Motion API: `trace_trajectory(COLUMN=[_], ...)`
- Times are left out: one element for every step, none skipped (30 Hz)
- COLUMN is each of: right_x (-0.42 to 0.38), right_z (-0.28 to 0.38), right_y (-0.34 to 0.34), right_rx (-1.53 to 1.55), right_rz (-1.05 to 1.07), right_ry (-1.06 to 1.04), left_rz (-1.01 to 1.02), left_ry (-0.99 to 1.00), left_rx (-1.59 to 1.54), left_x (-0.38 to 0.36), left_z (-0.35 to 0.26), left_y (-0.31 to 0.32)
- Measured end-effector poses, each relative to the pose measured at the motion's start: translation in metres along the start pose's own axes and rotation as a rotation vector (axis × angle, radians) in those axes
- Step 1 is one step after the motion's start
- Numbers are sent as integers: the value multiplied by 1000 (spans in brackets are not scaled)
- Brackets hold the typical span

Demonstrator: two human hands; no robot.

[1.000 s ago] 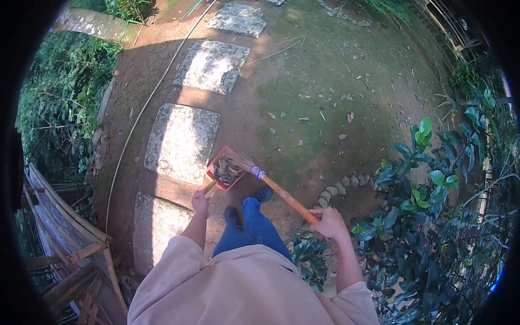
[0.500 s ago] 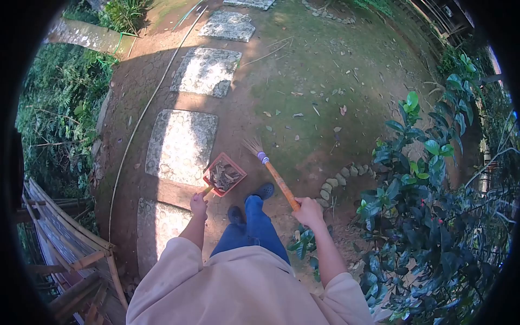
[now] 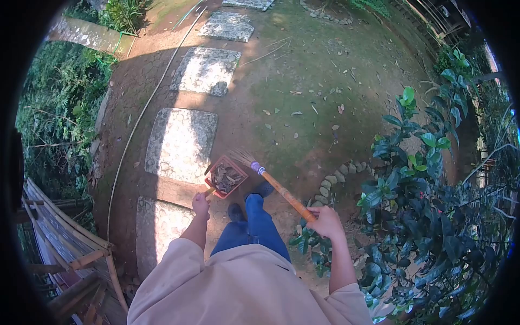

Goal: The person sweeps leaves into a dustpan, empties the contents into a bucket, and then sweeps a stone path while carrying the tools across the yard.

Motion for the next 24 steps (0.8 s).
trace_trajectory(right_x=[1, 4, 5, 6, 8, 9, 12, 16, 21, 25, 29, 33, 36, 41, 47, 54, 61, 69, 76, 84, 90, 96, 102, 107], right_z=[-2, -7, -3, -2, 1, 4, 2, -3, -7, -10, -13, -17, -22, -27, -30, -36, -43, -48, -49, -48, -49, -50, -52, -54], right_y=[-1, 0, -2, -4, -6, -8, -10, -14, -17, -19, -22, -25, -28, -30, -33, -33, -34, -36, -37, -38, -38, -36, -34, -34], right_rx=[-23, -45, -67, -114, -160, -203, -224, -245, -266, -302, -339, -376, -397, -417, -437, -434, -432, -429, -431, -431, -431, -420, -412, -407], right_rz=[-42, -84, -127, -152, -176, -203, -219, -237, -257, -272, -287, -300, -310, -320, -330, -327, -324, -321, -306, -291, -278, -263, -251, -237], right_ry=[-31, -63, -94, -74, -51, -27, -32, -37, -42, -41, -38, -33, -29, -26, -27, -16, -7, 0, 5, 12, 21, 7, -7, -23], left_rz=[4, 7, 11, 11, 12, 15, 19, 24, 31, 35, 41, 48, 67, 85, 99, 91, 80, 69, 68, 68, 71, 78, 86, 93], left_ry=[-4, -7, -10, -8, -6, -1, -2, -1, 1, 6, 10, 13, 5, -2, -7, 1, 10, 19, 3, -13, -28, -2, 24, 47], left_rx=[-1, -4, -4, 1, 10, 20, 8, -5, -19, -22, -25, -26, 4, 34, 63, 55, 46, 35, 57, 79, 103, 108, 110, 110], left_x=[-1, -1, -2, -5, -6, -4, -2, 0, 0, 0, -1, -6, -11, -15, -15, -16, -17, -17, -25, -33, -37, -29, -21, -9], left_z=[-2, -5, -9, -12, -14, -14, -14, -16, -21, -27, -32, -39, -47, -55, -59, -63, -67, -70, -81, -92, -101, -98, -96, -90], left_y=[1, 3, 6, 8, 11, 14, 18, 26, 33, 40, 48, 55, 64, 74, 84, 92, 102, 112, 119, 126, 134, 142, 153, 164])
Point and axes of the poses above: each hand's wrist, its own x-axis towards the middle knuckle, its own y-axis out of the palm, z = x × y, the point moved 3 cm from there along x, towards the middle knuckle, and after that the axes turned 7 degrees about -z, right-handed, at the moved point
